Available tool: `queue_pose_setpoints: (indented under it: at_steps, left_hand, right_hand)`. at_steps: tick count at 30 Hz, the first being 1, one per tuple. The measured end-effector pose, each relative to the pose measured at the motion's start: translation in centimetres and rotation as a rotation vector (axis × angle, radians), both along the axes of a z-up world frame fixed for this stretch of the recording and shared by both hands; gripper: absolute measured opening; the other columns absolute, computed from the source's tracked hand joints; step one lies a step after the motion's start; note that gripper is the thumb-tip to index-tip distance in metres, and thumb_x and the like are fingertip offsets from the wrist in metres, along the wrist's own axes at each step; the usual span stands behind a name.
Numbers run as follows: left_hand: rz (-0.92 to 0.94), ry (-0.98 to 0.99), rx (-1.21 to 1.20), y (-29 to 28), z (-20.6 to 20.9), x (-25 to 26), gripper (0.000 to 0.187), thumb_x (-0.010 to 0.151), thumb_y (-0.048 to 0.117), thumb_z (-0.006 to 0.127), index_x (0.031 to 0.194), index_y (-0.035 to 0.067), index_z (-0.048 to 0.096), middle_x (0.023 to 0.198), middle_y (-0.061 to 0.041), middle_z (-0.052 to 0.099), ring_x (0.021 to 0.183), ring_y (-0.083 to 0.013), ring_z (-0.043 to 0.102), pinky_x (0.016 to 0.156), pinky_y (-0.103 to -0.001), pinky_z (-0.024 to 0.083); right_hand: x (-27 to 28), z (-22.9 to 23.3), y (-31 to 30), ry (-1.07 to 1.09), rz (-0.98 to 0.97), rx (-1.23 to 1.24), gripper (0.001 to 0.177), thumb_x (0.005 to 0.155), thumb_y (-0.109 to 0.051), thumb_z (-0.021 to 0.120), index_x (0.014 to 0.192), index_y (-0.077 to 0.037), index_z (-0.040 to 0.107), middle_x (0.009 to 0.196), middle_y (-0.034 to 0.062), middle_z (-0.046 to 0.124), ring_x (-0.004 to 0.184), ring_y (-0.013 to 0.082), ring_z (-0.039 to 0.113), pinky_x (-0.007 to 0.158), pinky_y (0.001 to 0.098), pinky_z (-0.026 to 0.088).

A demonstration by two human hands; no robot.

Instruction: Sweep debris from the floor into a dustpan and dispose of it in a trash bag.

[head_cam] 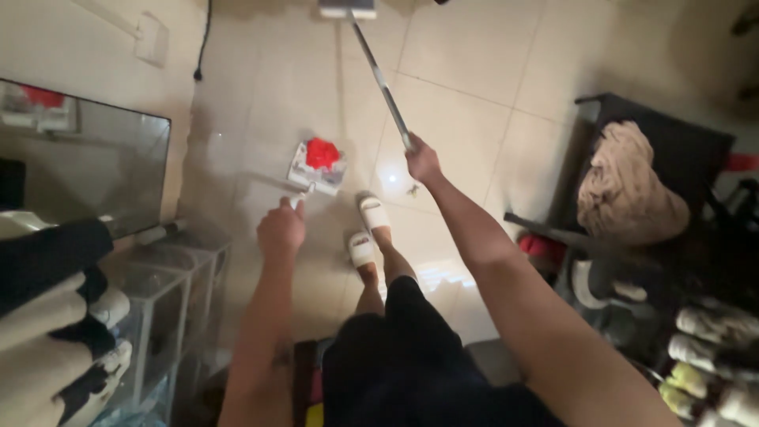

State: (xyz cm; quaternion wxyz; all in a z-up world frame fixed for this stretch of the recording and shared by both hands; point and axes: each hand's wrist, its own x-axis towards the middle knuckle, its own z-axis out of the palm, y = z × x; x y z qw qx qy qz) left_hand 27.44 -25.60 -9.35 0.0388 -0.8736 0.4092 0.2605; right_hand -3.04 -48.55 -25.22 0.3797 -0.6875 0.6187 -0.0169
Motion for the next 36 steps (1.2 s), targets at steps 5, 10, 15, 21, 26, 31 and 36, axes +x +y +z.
queue_pose_setpoints:
  at_steps: [5, 10, 15, 21, 26, 31, 36]
  left_hand:
    - [-0.065, -0.023, 0.049, -1.4, -1.7, 0.0, 0.046, 0.106, 0.050, 0.047, 0.118, 0.009, 0.063, 0.090, -0.020, 0.075, 0.087, -0.0415, 0.074, 0.077, -0.055, 0.058]
    - [-0.027, -0.050, 0.100, -1.7, -0.4, 1.9, 0.047, 0.105, 0.052, 0.045, 0.120, 0.011, 0.062, 0.089, -0.021, 0.074, 0.085, -0.0421, 0.073, 0.072, -0.056, 0.058]
    - [-0.019, -0.061, 0.109, -1.7, 0.8, 3.1, 0.047, 0.107, 0.053, 0.044, 0.122, 0.013, 0.062, 0.087, -0.020, 0.075, 0.083, -0.0427, 0.073, 0.071, -0.057, 0.058]
    - [-0.028, -0.058, 0.090, -1.5, 0.4, 2.6, 0.047, 0.104, 0.053, 0.045, 0.122, 0.014, 0.063, 0.087, -0.020, 0.075, 0.083, -0.0427, 0.074, 0.070, -0.057, 0.058]
    - [-0.048, -0.072, 0.018, -1.2, -0.4, 1.3, 0.046, 0.106, 0.051, 0.045, 0.118, 0.010, 0.063, 0.085, -0.021, 0.074, 0.082, -0.0422, 0.074, 0.070, -0.055, 0.058]
    - [-0.017, -0.012, 0.062, -2.2, 0.6, 0.5, 0.045, 0.105, 0.050, 0.046, 0.114, 0.009, 0.063, 0.086, -0.021, 0.074, 0.084, -0.0435, 0.073, 0.073, -0.056, 0.057]
    - [-0.022, -0.011, 0.068, -2.1, 0.2, 0.5, 0.045, 0.105, 0.049, 0.046, 0.114, 0.008, 0.063, 0.086, -0.022, 0.074, 0.083, -0.0442, 0.073, 0.072, -0.056, 0.058]
  right_hand:
    - [8.7, -6.4, -9.3, -0.030, -0.051, -0.103, 0.051, 0.098, -0.029, 0.058, 0.146, -0.015, 0.052, 0.127, 0.0246, 0.066, 0.118, 0.0418, 0.064, 0.102, 0.0443, 0.052]
    - [14.4, 0.9, -9.6, -0.024, -0.340, 0.341, 0.048, 0.101, -0.028, 0.046, 0.148, -0.020, 0.050, 0.107, 0.0221, 0.074, 0.079, 0.0407, 0.074, 0.067, 0.0484, 0.060]
    - [6.1, -21.3, -2.4, -0.123, -0.159, -0.225, 0.043, 0.105, -0.033, 0.061, 0.145, -0.019, 0.057, 0.100, 0.0201, 0.078, 0.077, 0.0333, 0.073, 0.061, 0.0425, 0.058]
    - [5.5, -7.4, 7.9, -0.097, -0.340, 0.225, 0.055, 0.101, -0.032, 0.055, 0.153, -0.014, 0.045, 0.099, 0.0267, 0.073, 0.072, 0.0366, 0.074, 0.066, 0.0475, 0.058]
    - [-1.1, -1.4, 14.7, -0.040, -0.237, 0.274, 0.058, 0.102, -0.027, 0.050, 0.158, -0.015, 0.037, 0.102, 0.0314, 0.071, 0.086, 0.0476, 0.069, 0.075, 0.0547, 0.056]
    - [-2.0, -2.5, 13.5, -0.042, -0.122, 0.055, 0.056, 0.102, -0.027, 0.053, 0.155, -0.012, 0.042, 0.104, 0.0334, 0.069, 0.097, 0.0500, 0.068, 0.084, 0.0561, 0.055]
    - [1.4, -6.2, 4.7, 0.163, -0.006, 0.039, 0.059, 0.102, -0.027, 0.049, 0.158, -0.014, 0.038, 0.098, 0.0305, 0.071, 0.091, 0.0494, 0.069, 0.084, 0.0591, 0.056]
